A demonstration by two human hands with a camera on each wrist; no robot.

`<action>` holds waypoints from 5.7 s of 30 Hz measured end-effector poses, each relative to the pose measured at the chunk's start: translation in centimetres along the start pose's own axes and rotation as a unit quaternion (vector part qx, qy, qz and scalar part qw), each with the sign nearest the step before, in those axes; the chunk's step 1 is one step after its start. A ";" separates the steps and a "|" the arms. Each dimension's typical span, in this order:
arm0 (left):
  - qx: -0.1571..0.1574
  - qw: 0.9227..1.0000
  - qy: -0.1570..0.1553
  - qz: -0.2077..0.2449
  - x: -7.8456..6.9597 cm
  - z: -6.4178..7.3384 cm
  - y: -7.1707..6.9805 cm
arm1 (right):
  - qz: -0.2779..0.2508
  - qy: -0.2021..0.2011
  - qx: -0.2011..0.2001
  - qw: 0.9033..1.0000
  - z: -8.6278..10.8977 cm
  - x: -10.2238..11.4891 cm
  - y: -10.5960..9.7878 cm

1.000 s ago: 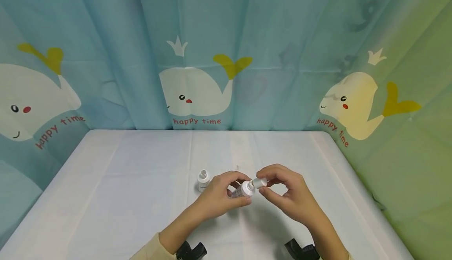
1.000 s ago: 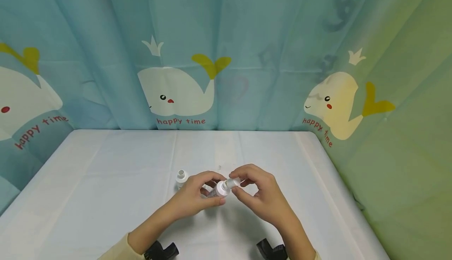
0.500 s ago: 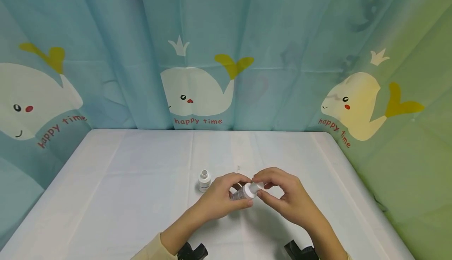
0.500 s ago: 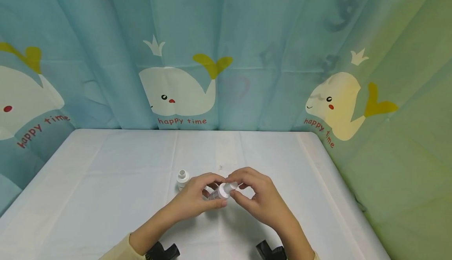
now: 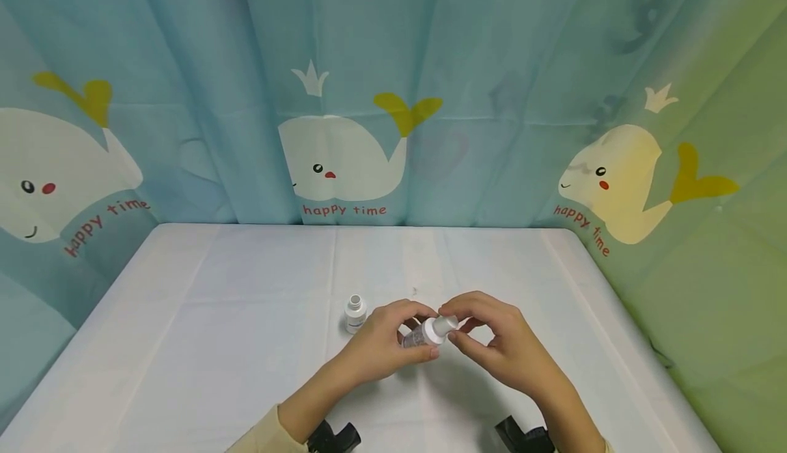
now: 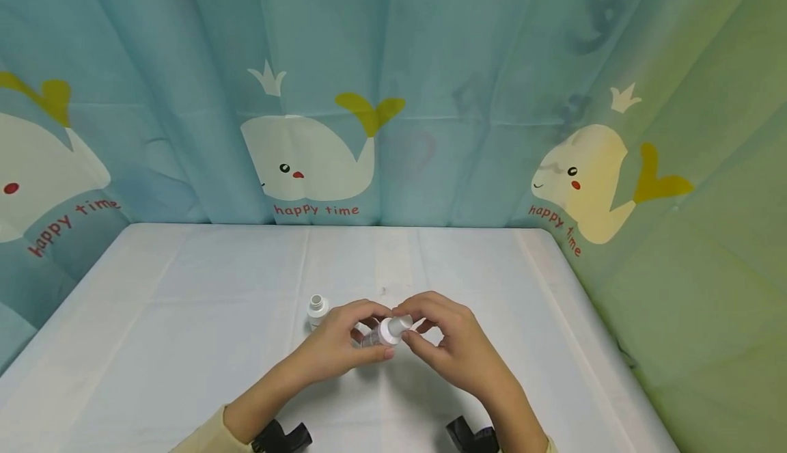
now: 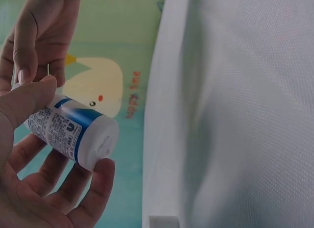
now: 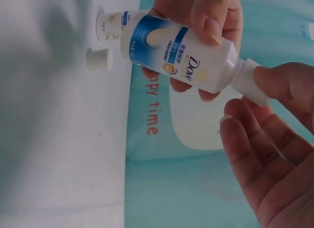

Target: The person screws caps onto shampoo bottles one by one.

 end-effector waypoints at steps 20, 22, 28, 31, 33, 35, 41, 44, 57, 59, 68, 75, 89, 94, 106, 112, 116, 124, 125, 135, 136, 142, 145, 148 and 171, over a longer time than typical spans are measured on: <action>-0.028 0.999 0.021 -0.008 -0.1 0.1 0.1 | 0.042 0.049 -0.018 0.998 0.1 0.5 -0.2; -0.031 0.999 0.020 -0.009 -0.2 0.1 0.0 | 0.029 0.017 -0.006 0.999 0.1 0.6 -0.3; -0.034 0.999 0.023 -0.010 -0.1 0.2 -0.1 | 0.013 -0.022 0.023 0.999 0.0 0.8 -0.1; -0.034 0.999 0.027 -0.012 -0.1 0.2 0.0 | 0.015 -0.025 0.019 0.999 -0.1 0.7 0.0; -0.033 0.999 0.029 -0.015 -0.1 0.2 0.0 | 0.018 -0.027 0.013 0.999 -0.1 0.6 0.2; -0.033 0.999 0.030 -0.016 -0.1 0.2 0.0 | 0.024 -0.026 0.008 0.999 -0.1 0.6 0.2; -0.034 0.999 0.027 -0.020 0.0 0.2 0.1 | 0.032 -0.013 0.007 0.999 0.0 0.5 0.2; -0.034 0.999 0.024 -0.020 -0.1 0.2 0.0 | 0.021 -0.010 0.017 1.000 0.0 0.4 0.2; -0.040 0.999 0.020 -0.026 -0.1 0.2 -0.1 | 0.040 -0.034 0.007 0.999 -0.1 0.3 0.4; -0.042 0.999 0.020 -0.025 -0.1 0.2 -0.1 | 0.053 -0.030 0.002 0.998 -0.1 0.3 0.5; -0.046 0.998 0.016 -0.030 0.0 0.1 -0.1 | 0.069 -0.014 0.000 0.998 0.0 0.4 0.0; -0.045 0.998 0.015 -0.030 -0.1 0.1 -0.2 | 0.045 -0.037 0.012 0.998 -0.1 0.4 0.0; -0.040 0.998 0.004 -0.039 -0.5 0.2 -0.3 | 0.088 -0.009 -0.008 0.996 -0.1 0.4 0.1; -0.041 0.998 0.008 -0.038 -0.4 0.2 -0.2 | 0.059 -0.023 0.004 0.998 -0.2 0.4 0.1; -0.045 0.998 0.015 -0.047 -0.1 0.2 0.0 | 0.092 -0.019 -0.007 0.996 -0.2 0.2 0.5; -0.040 0.998 0.015 -0.054 0.1 0.2 0.1 | 0.122 0.016 -0.007 0.992 0.1 0.1 0.6; -0.040 0.998 0.013 -0.053 0.1 0.2 0.1 | 0.095 0.020 0.004 0.995 0.1 0.2 0.5; -0.040 0.998 0.013 -0.049 -0.1 0.2 0.1 | 0.076 -0.025 0.016 0.997 -0.1 0.2 0.6; -0.040 0.998 0.013 -0.049 -0.1 0.3 0.1 | 0.080 -0.023 0.014 0.996 -0.1 0.2 0.6; -0.036 0.998 0.016 -0.057 -0.1 0.2 0.4 | 0.107 0.012 0.000 0.994 0.3 0.1 0.4; -0.037 0.998 0.015 -0.058 -0.1 0.2 0.4 | 0.101 0.012 0.002 0.995 0.3 0.1 0.3; -0.046 0.997 0.020 -0.055 -0.1 0.2 0.2 | 0.059 -0.020 0.023 0.998 0.1 0.3 0.3; -0.047 0.997 0.024 -0.054 0.0 0.2 0.1 | 0.067 -0.032 0.022 0.997 0.0 0.2 0.5; -0.046 0.997 0.023 -0.054 -0.1 0.2 0.1 | 0.080 -0.027 0.013 0.996 0.0 0.1 0.5; -0.049 0.998 0.015 -0.049 0.1 0.0 0.1 | 0.074 0.008 0.007 0.997 0.0 -0.2 0.4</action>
Point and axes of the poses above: each hand's wrist, its own z-axis away from the middle knuckle, its own y-axis out of the palm, x = y × z, the point moved 1 cm from there along -z, towards the middle knuckle, and after that the axes turned 6 degrees about -z, right-handed, at the moved point
